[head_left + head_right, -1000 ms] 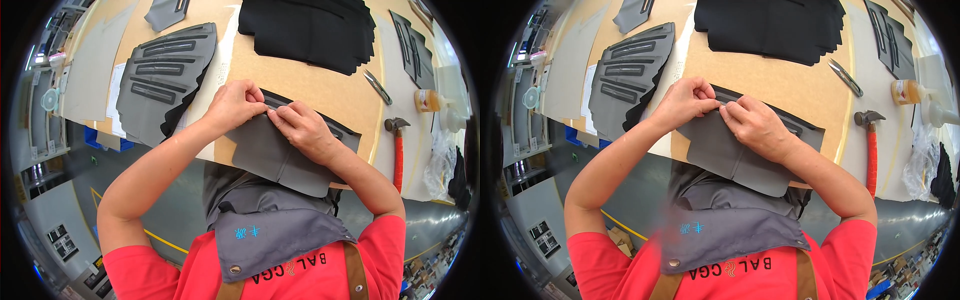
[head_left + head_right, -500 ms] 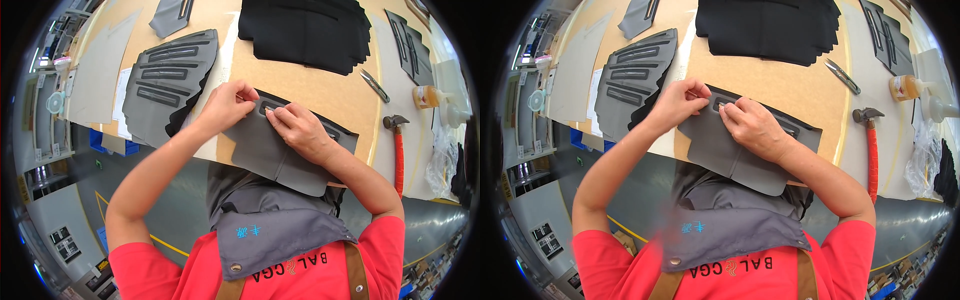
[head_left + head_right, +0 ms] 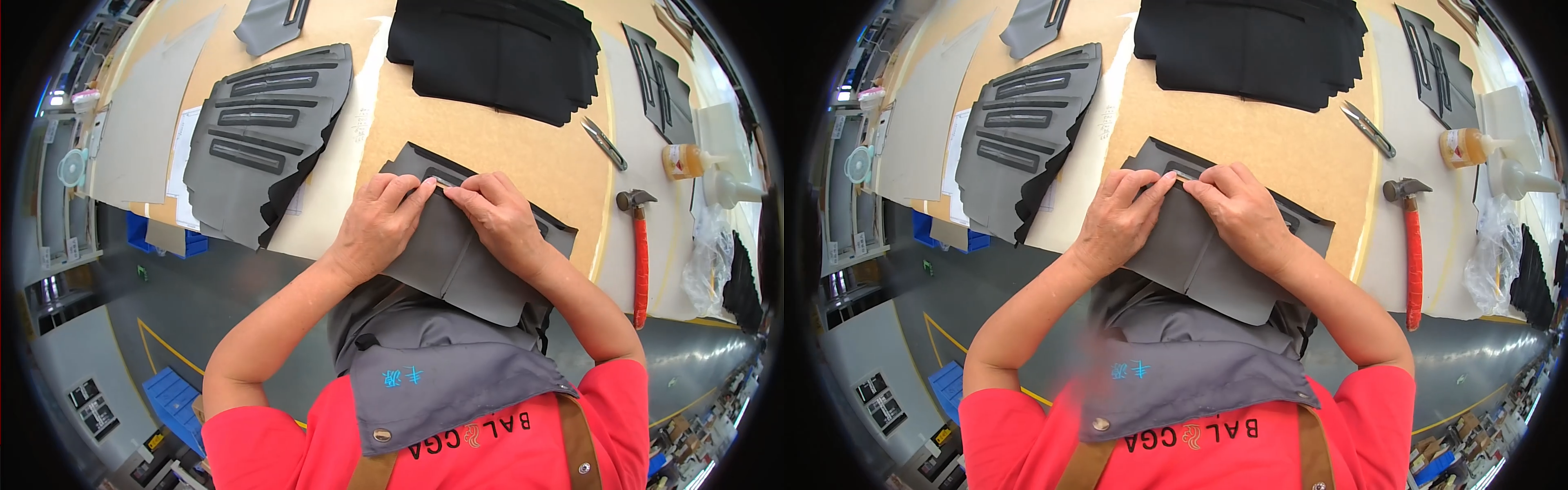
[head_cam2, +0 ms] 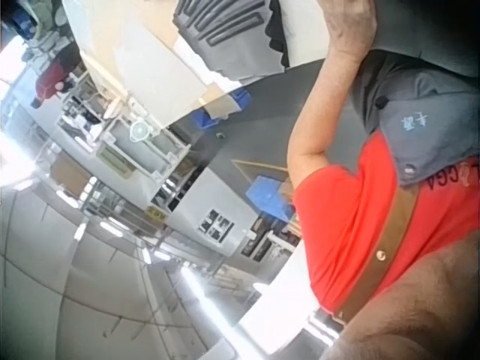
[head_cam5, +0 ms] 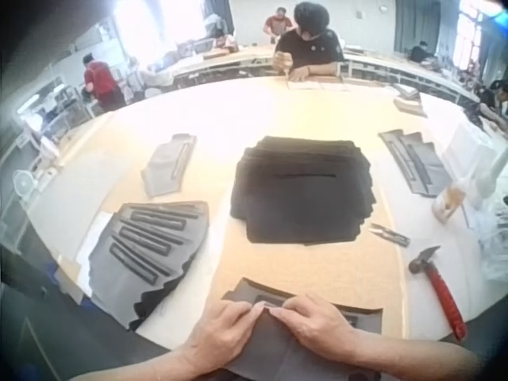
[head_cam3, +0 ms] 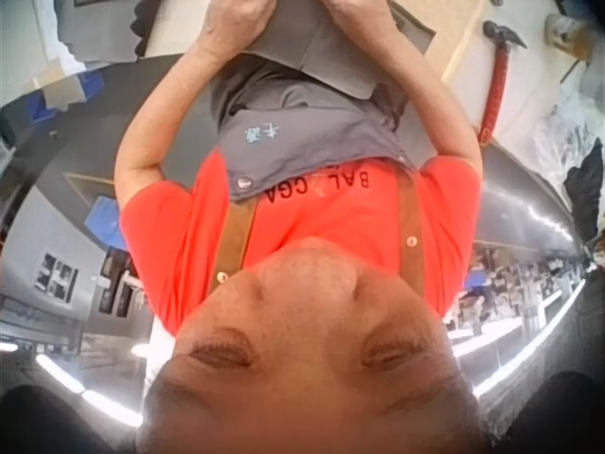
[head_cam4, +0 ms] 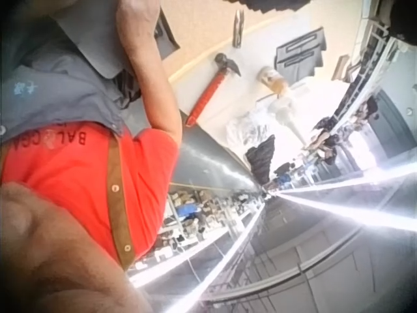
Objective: Assembling and hammering leather components at a workshop table.
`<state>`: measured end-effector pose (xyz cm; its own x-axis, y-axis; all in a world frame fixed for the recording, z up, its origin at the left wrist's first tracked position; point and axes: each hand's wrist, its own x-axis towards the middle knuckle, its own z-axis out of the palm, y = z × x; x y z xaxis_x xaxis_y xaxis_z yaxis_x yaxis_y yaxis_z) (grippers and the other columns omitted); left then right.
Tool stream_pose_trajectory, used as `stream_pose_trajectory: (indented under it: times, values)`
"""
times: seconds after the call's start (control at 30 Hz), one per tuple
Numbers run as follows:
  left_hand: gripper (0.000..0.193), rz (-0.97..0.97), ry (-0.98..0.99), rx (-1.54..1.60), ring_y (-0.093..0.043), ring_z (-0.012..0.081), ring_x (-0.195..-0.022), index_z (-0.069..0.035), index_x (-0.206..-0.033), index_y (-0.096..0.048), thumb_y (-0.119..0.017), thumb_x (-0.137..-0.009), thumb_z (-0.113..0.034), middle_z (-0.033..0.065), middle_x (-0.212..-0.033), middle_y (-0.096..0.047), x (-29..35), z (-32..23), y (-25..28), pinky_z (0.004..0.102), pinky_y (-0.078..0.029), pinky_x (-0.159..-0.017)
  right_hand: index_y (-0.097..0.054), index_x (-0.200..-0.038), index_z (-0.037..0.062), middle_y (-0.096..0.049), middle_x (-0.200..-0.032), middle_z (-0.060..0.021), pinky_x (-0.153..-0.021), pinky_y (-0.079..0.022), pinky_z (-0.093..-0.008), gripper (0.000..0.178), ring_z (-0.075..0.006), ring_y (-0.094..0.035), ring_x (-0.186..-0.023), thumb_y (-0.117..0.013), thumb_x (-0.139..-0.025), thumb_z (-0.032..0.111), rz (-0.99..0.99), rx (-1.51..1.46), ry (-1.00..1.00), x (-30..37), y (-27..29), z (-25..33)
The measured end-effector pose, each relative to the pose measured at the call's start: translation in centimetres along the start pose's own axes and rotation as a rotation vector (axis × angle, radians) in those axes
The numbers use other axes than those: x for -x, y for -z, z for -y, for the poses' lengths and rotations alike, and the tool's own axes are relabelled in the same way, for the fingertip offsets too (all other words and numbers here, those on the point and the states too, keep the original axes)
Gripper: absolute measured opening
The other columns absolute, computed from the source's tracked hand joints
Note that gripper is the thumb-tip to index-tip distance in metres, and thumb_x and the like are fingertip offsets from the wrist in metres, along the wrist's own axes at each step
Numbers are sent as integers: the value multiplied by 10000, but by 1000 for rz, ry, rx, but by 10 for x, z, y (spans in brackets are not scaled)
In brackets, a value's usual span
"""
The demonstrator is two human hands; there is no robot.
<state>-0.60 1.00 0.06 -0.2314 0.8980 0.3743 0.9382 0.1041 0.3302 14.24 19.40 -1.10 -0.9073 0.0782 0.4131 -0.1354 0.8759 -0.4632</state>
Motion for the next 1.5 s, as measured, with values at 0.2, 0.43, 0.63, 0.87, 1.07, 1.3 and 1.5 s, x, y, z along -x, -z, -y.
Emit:
stream_pose_trajectory:
  times: [0.2, 0.43, 0.63, 0.87, 1.07, 1.3, 1.5]
  values:
    - [503, 12, -10, -12, -587, 258, -1043, -90, -1298, -711, -720, -807, 13, 57, -1142, -608, 7, 3, 0, 401, -503, -931, -724, -1189, 6, -652, -1074, -83, -856, -572, -356, 375, -274, -629, -981, -685, -817, 34, 75, 132, 134, -5, 10, 6]
    - [481, 59, -13, -92, -588, 240, -1069, -129, -1320, -699, -649, -848, -47, 39, -1160, -599, 8, -8, 4, 371, -484, -909, -726, -1178, -1, -657, -1035, -98, -806, -574, -367, 393, -272, -639, -932, -700, -786, 17, 32, -12, -78, 3, 12, 12]
    - [484, 102, 1, -69, -579, 223, -1118, -97, -1344, -683, -629, -865, -63, 27, -1230, -594, 12, -9, 5, 363, -458, -933, -741, -1125, 3, -658, -1001, -102, -767, -570, -362, 308, -263, -644, -908, -737, -818, -4, 53, 31, -1, 8, 16, 9]
    - [495, 101, -16, -85, -568, 226, -1143, -130, -1363, -681, -623, -874, -75, 27, -1243, -581, 10, -14, 2, 373, -454, -950, -744, -1168, 9, -651, -1014, -81, -784, -570, -347, 405, -251, -624, -913, -707, -765, 0, 41, -6, -34, 14, 19, 7]
    - [492, 129, -63, -123, -571, 226, -1183, -101, -1381, -659, -606, -892, -96, 35, -1310, -586, 8, -17, 4, 367, -451, -971, -736, -1087, 15, -666, -1024, -92, -781, -567, -357, 278, -269, -644, -941, -771, -812, 2, 59, 52, 19, 12, 22, 10]
    - [517, 176, -62, -143, -575, 222, -1207, -117, -1415, -641, -608, -900, -127, 56, -1288, -606, 7, -23, 7, 381, -441, -991, -755, -1101, 34, -685, -984, -112, -738, -566, -370, 255, -271, -680, -872, -802, -853, 3, 17, -109, -207, 17, 29, 19]
    - [527, 189, -50, -179, -573, 214, -1204, -140, -1435, -637, -601, -909, -135, 55, -1274, -606, 5, -30, 9, 377, -424, -1002, -773, -1113, 48, -686, -983, -103, -717, -566, -350, 250, -245, -688, -854, -779, -870, -14, -11, -183, -313, 24, 27, 18]
